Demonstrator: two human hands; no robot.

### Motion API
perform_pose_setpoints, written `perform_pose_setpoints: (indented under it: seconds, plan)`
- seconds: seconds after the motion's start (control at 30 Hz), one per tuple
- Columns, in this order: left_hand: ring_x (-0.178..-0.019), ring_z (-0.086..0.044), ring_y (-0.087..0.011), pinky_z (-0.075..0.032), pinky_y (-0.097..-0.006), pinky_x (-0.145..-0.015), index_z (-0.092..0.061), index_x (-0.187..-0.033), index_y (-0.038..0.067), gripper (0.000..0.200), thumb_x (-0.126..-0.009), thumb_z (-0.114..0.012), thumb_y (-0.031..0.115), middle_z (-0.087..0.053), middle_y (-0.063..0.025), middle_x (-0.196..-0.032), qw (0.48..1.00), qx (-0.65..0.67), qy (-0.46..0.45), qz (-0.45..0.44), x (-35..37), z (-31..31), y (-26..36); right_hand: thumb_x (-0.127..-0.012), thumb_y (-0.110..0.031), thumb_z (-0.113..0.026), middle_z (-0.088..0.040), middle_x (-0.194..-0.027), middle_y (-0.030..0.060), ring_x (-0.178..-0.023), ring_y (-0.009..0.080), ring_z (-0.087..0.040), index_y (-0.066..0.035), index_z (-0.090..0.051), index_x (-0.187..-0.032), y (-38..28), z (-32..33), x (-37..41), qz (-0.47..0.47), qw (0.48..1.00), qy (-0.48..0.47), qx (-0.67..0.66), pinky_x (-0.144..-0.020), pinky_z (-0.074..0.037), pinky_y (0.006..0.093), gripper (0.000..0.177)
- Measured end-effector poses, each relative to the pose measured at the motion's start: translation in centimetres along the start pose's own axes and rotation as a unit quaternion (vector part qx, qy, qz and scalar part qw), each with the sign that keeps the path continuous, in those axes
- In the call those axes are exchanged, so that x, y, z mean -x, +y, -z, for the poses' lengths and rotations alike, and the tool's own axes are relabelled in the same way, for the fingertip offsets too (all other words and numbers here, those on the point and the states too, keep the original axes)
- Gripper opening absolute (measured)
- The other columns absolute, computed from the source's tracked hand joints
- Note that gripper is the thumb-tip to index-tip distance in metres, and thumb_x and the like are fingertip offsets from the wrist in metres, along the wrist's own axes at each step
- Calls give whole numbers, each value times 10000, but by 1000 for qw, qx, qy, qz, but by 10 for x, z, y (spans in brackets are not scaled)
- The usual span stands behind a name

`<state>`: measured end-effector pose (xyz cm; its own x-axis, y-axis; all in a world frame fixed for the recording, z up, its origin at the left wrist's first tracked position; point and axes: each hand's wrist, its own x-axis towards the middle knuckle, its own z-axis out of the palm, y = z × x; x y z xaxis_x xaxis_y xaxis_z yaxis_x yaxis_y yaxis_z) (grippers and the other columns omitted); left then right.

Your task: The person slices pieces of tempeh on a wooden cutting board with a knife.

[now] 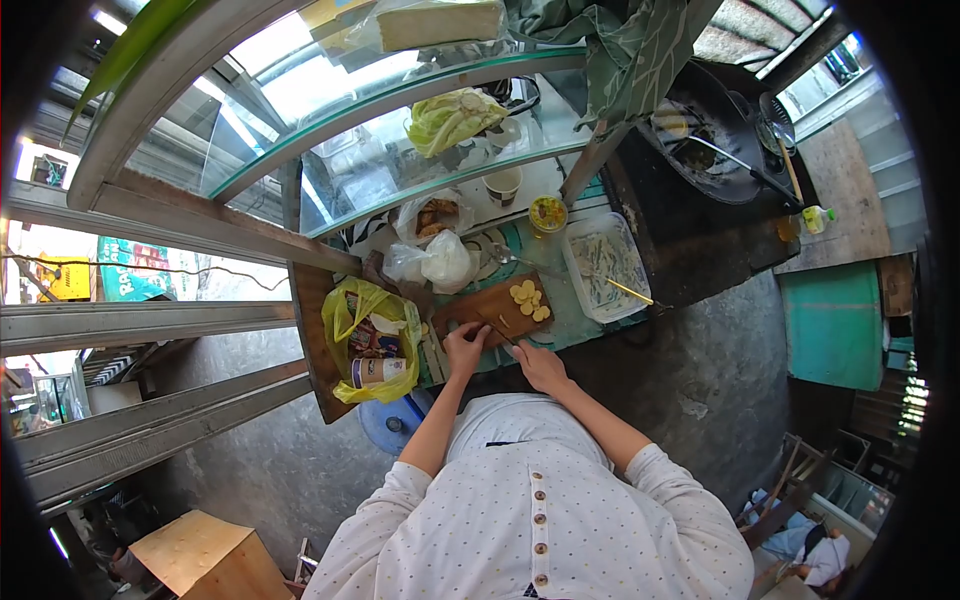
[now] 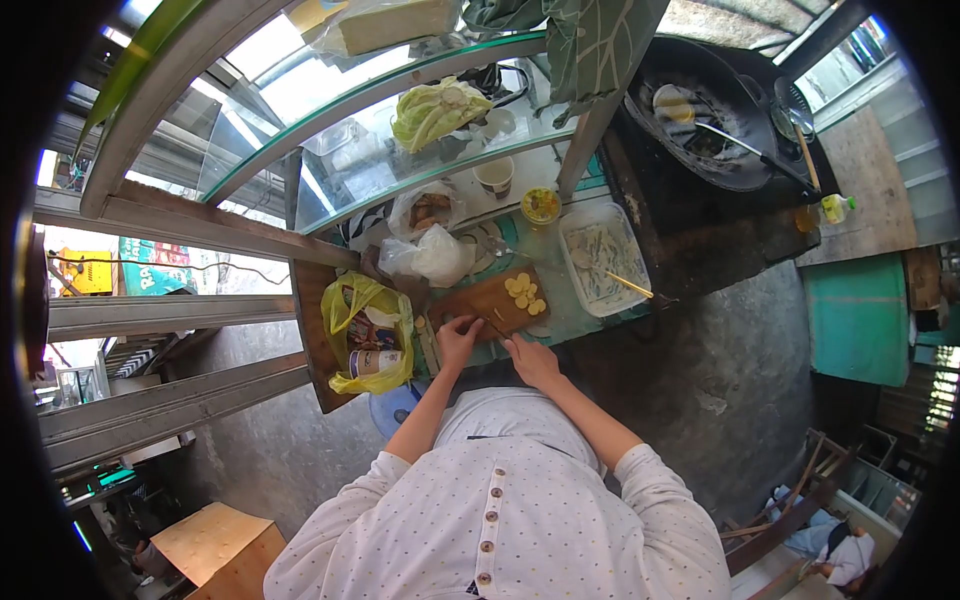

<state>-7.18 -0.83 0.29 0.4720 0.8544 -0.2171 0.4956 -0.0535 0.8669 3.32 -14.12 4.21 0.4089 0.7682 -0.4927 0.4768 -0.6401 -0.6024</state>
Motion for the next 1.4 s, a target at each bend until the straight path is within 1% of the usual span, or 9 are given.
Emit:
perform_pose_setpoints:
  seconds: [0.17,0.27,0.43,0.97,1.03,1.2,1.3,1.37,1.4]
  plan:
    - [-672,-619,-163,-477,-274,-654,-664,-872,-20,284,-711,-709,210,-660,-127,-761,1000,20,4,-2,0,-1,-7,-925,-393,-287,-582,-814,248,-807,425,-549,-39,-483,-983,-9,-2,-11,-13,1000,-1,-8,-666,-419,501,408]
    - [-670,-633,-205,-484,-300,-666,-677,-848,6,259,-705,-711,219,-661,-126,-756,1000,1,17,-15,-1,-3,-4,-923,-397,-279,-595,-811,234,-802,424,-560,-58,-492,-986,3,-7,-5,-3,1000,-2,-25,-680,-425,511,405]
    - [-644,-608,-151,-475,-268,-633,-668,-870,-14,279,-716,-710,215,-658,-116,-735,1000,22,4,-6,-1,-1,-6,-923,-395,-283,-589,-826,238,-811,427,-551,-51,-492,-982,1,-6,-7,-14,1000,-1,-22,-682,-419,508,407]
    - [-649,-624,-163,-485,-276,-652,-682,-858,10,255,-712,-716,216,-666,-114,-750,999,29,-5,23,1,0,1,-920,-378,-309,-567,-933,252,-897,434,-513,7,-507,-951,7,-6,-5,-21,997,-11,-71,-748,-396,485,434]
    - [-677,-605,-134,-472,-261,-645,-676,-873,-1,259,-717,-714,203,-663,-111,-764,998,46,-12,38,-1,0,2,-920,-372,-314,-566,-930,254,-901,434,-512,12,-508,-952,10,-8,-9,-17,996,-20,-86,-755,-395,479,432]
    - [-686,-605,-139,-472,-265,-654,-676,-873,-1,266,-714,-717,208,-663,-112,-765,999,34,-13,17,-2,1,1,-920,-356,-320,-568,-921,253,-908,433,-509,20,-512,-946,16,-11,-3,-26,992,-10,-124,-762,-391,472,423]
    - [-681,-602,-138,-471,-262,-651,-677,-872,-2,263,-714,-718,204,-662,-111,-764,998,41,-21,32,-2,2,3,-920,-349,-325,-578,-842,231,-821,414,-537,23,-508,-900,19,-18,-8,-15,993,-3,-117,-717,-399,457,416]
    - [-675,-600,-136,-470,-259,-647,-677,-871,-4,259,-714,-718,199,-661,-108,-762,998,47,-22,38,-3,1,4,-924,-354,-327,-563,-728,188,-681,343,-548,21,-498,-862,21,-18,-11,-13,990,-8,-139,-650,-406,420,417]
    - [-666,-595,-130,-469,-255,-637,-677,-869,-6,254,-715,-718,192,-660,-105,-758,997,56,-22,39,-2,0,1,-924,-354,-327,-563,-728,188,-681,343,-548,21,-498,-862,23,-19,-10,-12,990,-8,-139,-650,-406,420,417]
